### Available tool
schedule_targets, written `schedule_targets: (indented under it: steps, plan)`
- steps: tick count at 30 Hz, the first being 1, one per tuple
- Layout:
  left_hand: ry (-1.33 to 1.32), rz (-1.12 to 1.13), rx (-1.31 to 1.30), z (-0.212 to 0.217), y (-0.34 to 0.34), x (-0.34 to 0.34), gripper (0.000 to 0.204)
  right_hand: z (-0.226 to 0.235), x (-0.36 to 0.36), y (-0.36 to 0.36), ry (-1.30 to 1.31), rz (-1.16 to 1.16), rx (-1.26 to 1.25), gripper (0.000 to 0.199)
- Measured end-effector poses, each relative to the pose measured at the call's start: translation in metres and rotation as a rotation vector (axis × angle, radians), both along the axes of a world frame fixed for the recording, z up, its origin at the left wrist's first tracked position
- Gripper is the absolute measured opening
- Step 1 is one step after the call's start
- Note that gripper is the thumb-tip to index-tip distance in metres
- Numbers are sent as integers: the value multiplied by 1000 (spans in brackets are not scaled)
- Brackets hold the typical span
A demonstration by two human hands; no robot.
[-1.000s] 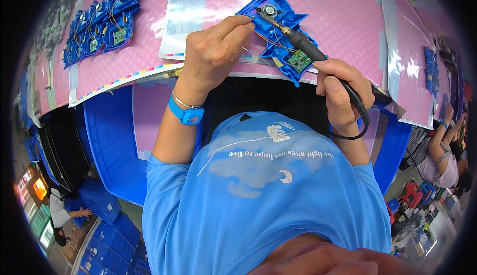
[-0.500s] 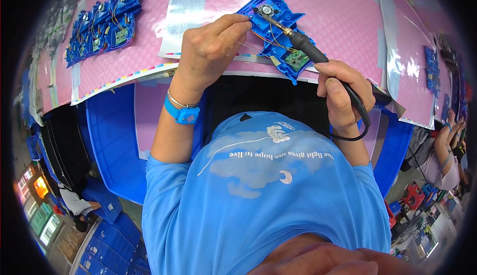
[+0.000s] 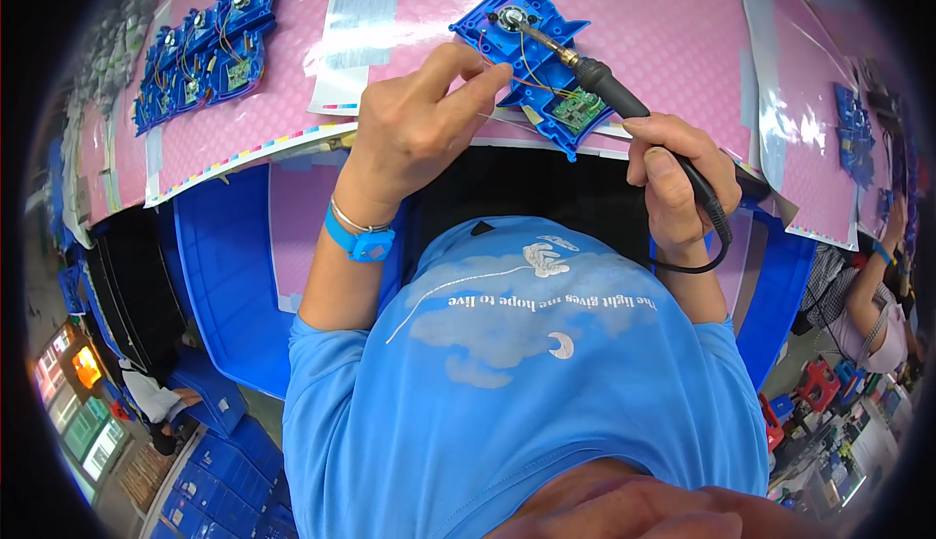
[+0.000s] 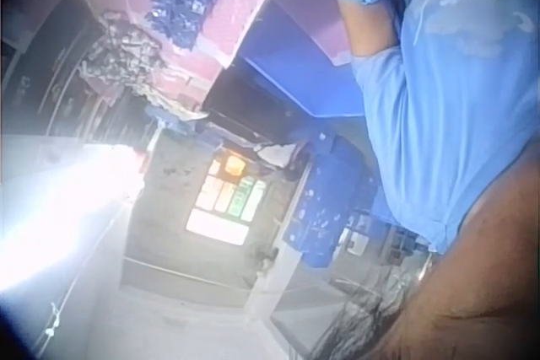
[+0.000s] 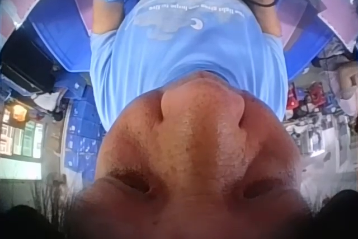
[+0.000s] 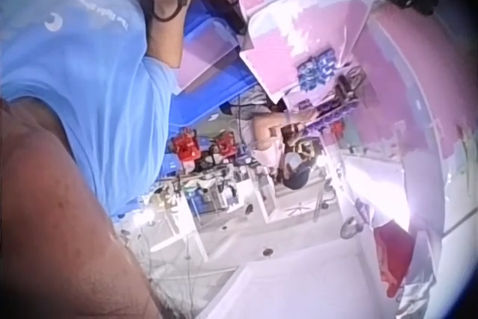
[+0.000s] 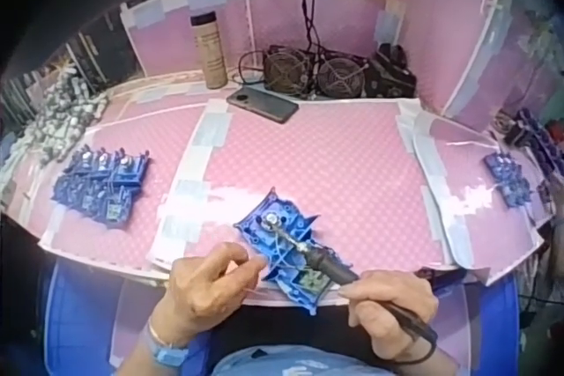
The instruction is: Soldering electronic components onto small circuit boards at a factory workbench.
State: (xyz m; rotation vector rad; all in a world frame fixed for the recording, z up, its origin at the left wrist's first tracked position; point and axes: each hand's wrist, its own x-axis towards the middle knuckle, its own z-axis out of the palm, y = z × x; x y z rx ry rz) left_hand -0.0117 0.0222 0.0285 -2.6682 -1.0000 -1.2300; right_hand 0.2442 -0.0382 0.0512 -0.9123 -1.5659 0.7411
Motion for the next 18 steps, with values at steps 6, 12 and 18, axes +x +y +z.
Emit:
schedule_targets:
  steps: [6, 12, 18]
  plan:
    - [98, -19, 111, 5, 0, -1, 25, 2, 2, -2, -2, -8, 2, 22]
    - [91, -22, 226, -1, 11, 4, 24, 1, 3, 1, -7, 17, -17, 22]
    - [102, 29, 121, -10, 18, 7, 21, 0, 1, 3, -22, 27, -15, 22]
